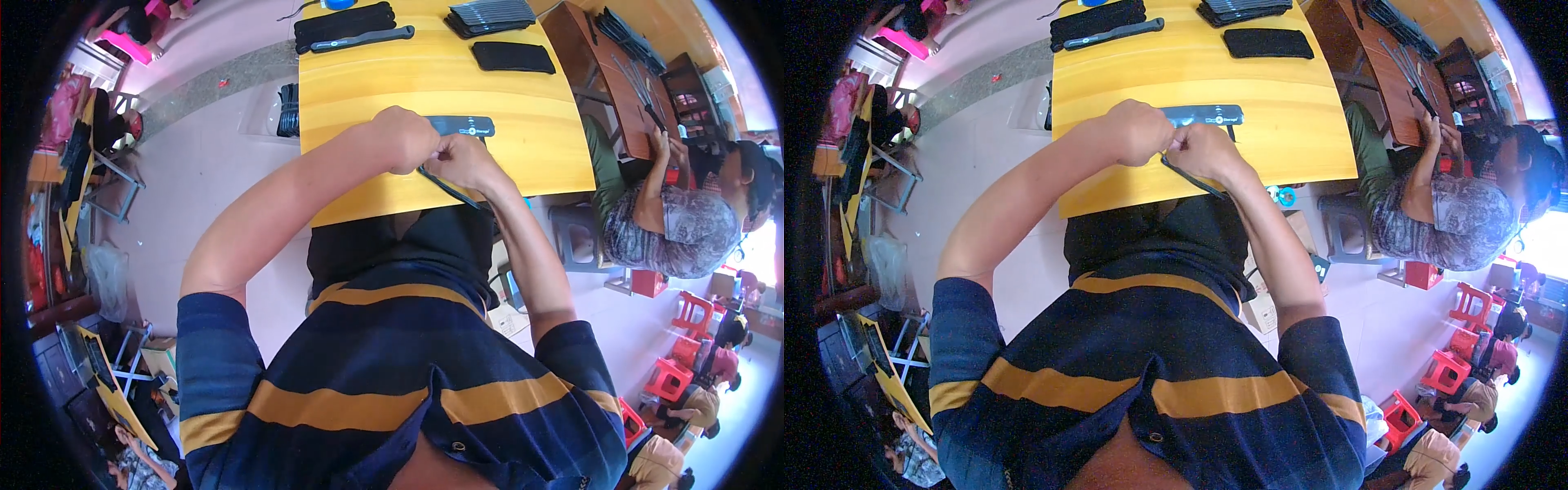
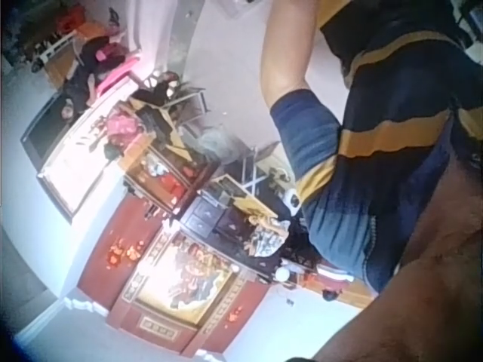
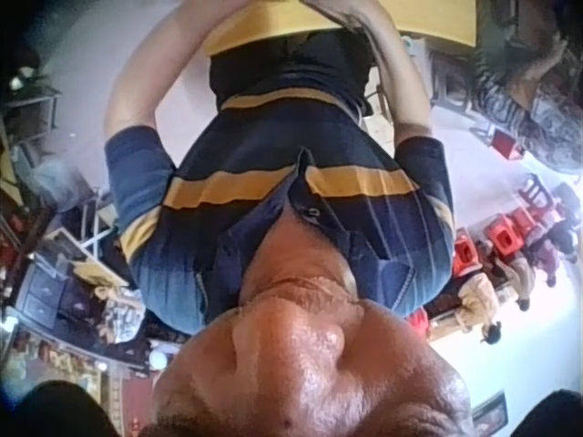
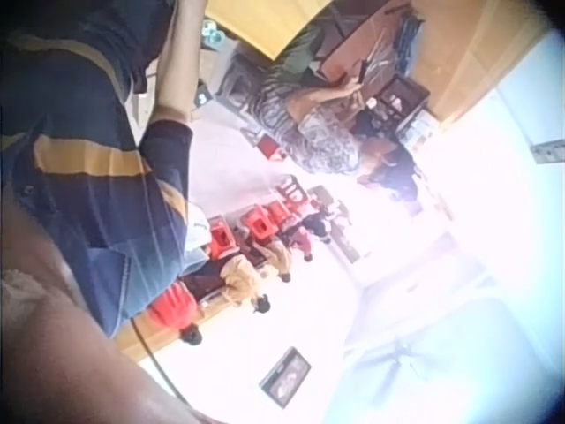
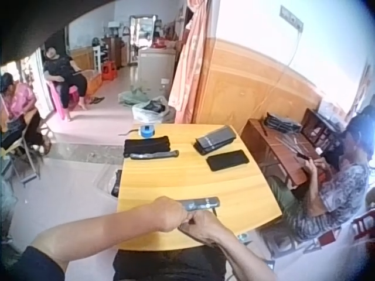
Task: Assembling small plastic components by attaching straps with screws and a screwdriver.
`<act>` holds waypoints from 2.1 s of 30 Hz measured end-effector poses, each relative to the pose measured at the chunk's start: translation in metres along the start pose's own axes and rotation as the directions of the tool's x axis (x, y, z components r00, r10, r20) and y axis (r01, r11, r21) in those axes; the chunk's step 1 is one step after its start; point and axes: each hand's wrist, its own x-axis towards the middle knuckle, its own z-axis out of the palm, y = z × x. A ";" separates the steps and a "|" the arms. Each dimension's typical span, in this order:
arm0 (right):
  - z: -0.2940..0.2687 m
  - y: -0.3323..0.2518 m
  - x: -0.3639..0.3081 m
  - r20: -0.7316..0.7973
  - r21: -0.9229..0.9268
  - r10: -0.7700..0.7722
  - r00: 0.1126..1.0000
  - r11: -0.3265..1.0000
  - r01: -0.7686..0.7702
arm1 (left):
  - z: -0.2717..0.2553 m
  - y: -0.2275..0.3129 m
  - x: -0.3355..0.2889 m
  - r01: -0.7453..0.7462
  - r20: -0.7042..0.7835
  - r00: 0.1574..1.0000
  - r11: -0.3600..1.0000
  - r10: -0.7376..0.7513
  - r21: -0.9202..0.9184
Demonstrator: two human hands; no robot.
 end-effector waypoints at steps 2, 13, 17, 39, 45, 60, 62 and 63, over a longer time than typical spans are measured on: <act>0.001 -0.004 -0.001 -0.016 -0.022 0.011 1.000 1.000 -0.012 | 0.004 0.000 -0.003 -0.001 -0.005 1.000 1.000 0.001 0.006; 0.007 0.001 -0.035 -0.342 0.099 -0.074 0.937 0.988 0.115 | 0.088 -0.010 -0.069 0.070 -0.519 0.834 0.968 -0.189 -0.240; 0.007 -0.006 -0.052 -0.456 0.144 -0.058 0.888 0.980 0.138 | 0.108 0.002 -0.056 0.087 -0.598 0.758 0.948 -0.262 -0.306; 0.036 -0.033 -0.100 -0.646 0.195 -0.134 0.751 0.922 0.333 | 0.079 0.057 -0.053 -0.323 -0.360 0.911 0.192 -0.202 -0.927; 0.043 -0.024 -0.103 -0.374 0.826 0.181 0.910 0.510 0.238 | 0.079 0.060 -0.053 -0.350 -0.393 0.893 0.210 -0.218 -0.913; 0.029 -0.022 -0.104 -0.331 0.652 0.003 0.944 0.724 0.227 | 0.061 0.079 -0.061 -0.299 -0.330 0.898 0.145 -0.292 -0.943; 0.026 -0.029 -0.107 -0.460 0.702 0.175 0.871 0.672 0.235 | 0.063 0.083 -0.066 -0.295 -0.319 0.892 0.121 -0.320 -0.948; 0.020 -0.022 -0.109 -0.528 0.677 0.195 0.826 0.684 0.272 | 0.068 0.084 -0.070 -0.361 -0.345 0.848 0.037 -0.404 -0.932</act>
